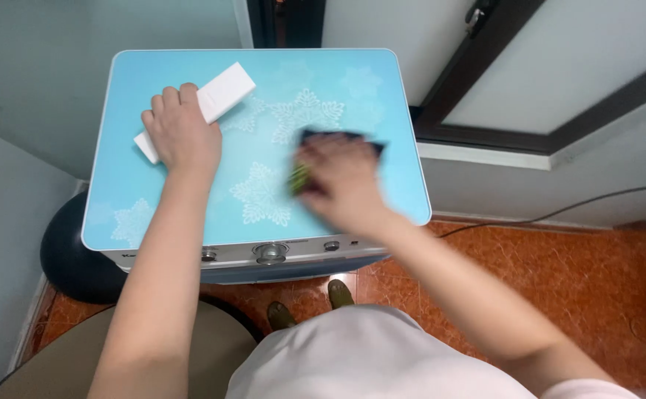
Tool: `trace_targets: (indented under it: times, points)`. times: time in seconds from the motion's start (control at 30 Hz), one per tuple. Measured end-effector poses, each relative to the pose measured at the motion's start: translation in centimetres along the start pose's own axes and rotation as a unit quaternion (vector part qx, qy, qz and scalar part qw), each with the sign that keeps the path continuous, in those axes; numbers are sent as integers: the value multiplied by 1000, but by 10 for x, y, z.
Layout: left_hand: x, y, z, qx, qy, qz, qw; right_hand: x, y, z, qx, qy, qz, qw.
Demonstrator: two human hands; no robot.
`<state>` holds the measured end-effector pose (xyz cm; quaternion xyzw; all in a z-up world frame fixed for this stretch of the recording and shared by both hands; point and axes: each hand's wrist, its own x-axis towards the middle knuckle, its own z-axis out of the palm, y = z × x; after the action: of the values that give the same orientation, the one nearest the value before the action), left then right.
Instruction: Cleaning the exterior and interior slats of an evaporative air cooler using a cloth.
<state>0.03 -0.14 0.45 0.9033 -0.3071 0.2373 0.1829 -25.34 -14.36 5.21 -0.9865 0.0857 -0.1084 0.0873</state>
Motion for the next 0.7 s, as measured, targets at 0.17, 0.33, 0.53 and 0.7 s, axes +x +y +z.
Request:
trace_targets:
  times: [0.17, 0.33, 0.53, 0.7]
  points:
    - [-5, -5, 4, 1, 9, 12, 1000, -19, -58, 7, 76, -13, -130, 989]
    - [-6, -5, 4, -8, -2, -8, 1000, -52, 11, -17, 47, -44, -110, 992]
    - [-10, -2, 2, -1, 4, 0, 1000, -69, 66, -43, -15, -70, 6, 997]
    - [-7, 37, -14, -44, -9, 20, 999, -72, 58, -51, -3, -65, -51, 997]
